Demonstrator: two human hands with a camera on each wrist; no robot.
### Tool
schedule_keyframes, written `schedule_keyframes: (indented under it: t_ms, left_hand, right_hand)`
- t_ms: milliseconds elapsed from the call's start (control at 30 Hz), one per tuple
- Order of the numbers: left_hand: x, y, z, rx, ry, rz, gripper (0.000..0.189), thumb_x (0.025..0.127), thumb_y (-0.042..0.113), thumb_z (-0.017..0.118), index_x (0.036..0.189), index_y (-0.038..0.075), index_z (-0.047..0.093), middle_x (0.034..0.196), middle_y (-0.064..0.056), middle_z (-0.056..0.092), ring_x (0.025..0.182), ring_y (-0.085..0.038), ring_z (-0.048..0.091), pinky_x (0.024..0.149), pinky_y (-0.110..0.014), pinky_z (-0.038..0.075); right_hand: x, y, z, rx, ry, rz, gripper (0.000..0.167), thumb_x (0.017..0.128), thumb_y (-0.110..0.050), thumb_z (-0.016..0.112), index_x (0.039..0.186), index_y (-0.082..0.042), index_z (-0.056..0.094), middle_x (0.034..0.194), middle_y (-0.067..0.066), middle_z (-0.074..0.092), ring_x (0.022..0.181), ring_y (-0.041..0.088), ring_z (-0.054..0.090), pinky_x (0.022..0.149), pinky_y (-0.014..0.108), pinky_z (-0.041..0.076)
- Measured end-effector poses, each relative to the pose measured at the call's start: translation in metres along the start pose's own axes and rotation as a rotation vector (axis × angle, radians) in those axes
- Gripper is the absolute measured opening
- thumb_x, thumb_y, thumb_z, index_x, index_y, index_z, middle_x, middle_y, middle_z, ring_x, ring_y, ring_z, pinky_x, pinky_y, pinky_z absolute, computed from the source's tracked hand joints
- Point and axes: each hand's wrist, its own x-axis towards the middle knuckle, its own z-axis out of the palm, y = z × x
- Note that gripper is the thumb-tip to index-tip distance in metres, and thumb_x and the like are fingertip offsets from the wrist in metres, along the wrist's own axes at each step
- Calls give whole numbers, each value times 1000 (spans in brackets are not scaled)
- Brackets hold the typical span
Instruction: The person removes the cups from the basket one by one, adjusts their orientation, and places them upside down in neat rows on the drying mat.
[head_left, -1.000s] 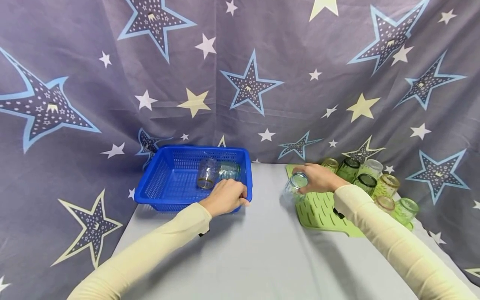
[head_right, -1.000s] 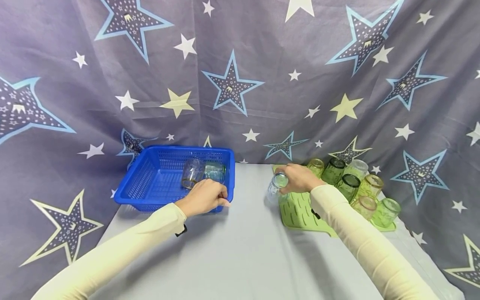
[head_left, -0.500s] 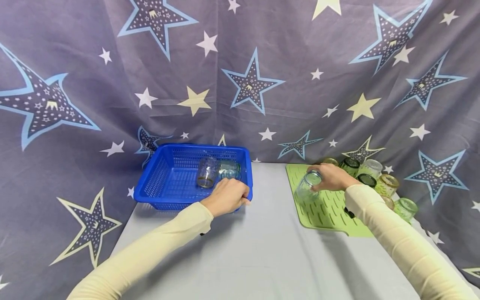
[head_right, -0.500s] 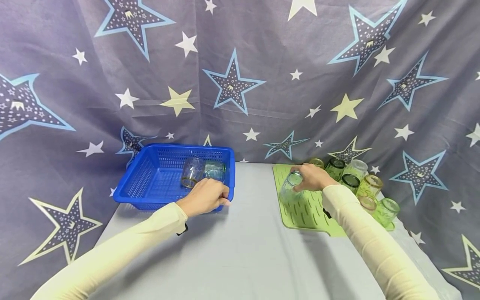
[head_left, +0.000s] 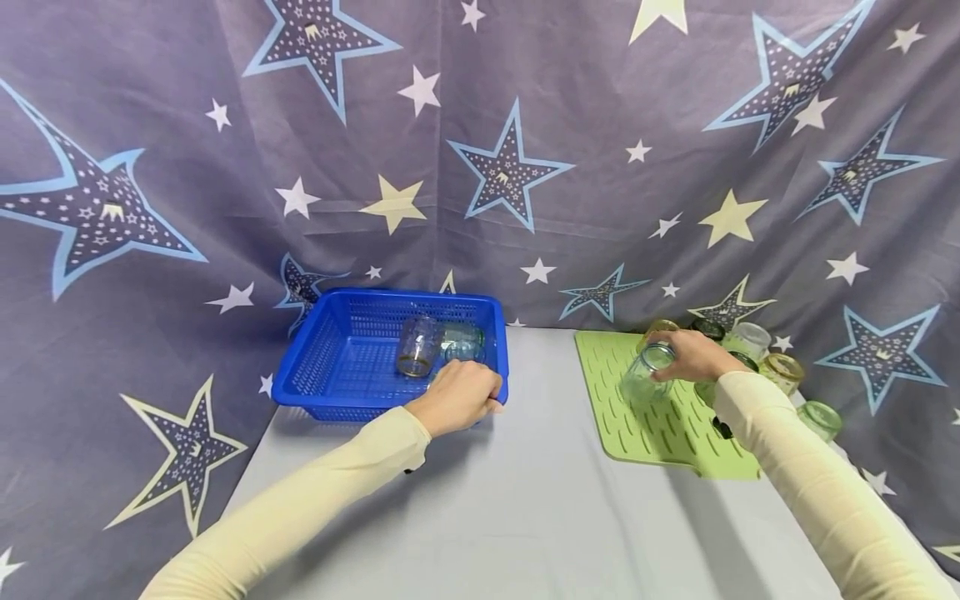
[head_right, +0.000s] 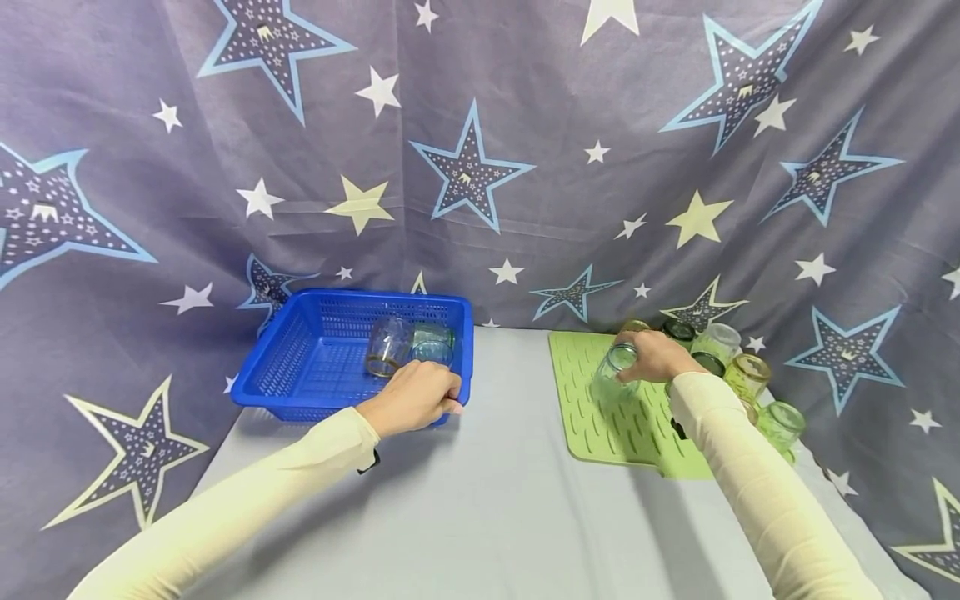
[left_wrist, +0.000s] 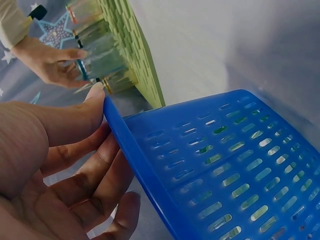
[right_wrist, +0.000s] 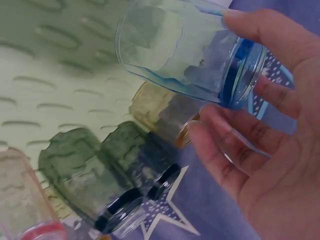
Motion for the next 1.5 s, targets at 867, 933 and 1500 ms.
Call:
schedule_keyframes:
  t_ms: [867,933,1500]
  left_hand:
    - [0,1,1,5,0,-6,44,89,31,83,60,23,52,60,9,50,55,-10,45,51,-30,38]
    - [-1,1,1,8,1,-5,43,89,31,83,60,22,52,60,9,50,55,-10,45,51,-30,37]
    - [-2,0,3,19,28,11,38,89,30,83,63,23,56,63,10,54,57,-10,50,54,-32,43]
  right_hand:
    - [-9,52,7,-10,53,99,77,85,-29,83,147,1,48,135,42,51,116,63,52,92,73,43]
    - [-10,54,7,-11,55,100,75,86,-29,82,146,3,49,134,42,51,115,63,52,92,73,43]
    - [-10,64,10,3,39,139,77,88,-30,79,146,7,44,128,42,55,111,64,54,89,72,45]
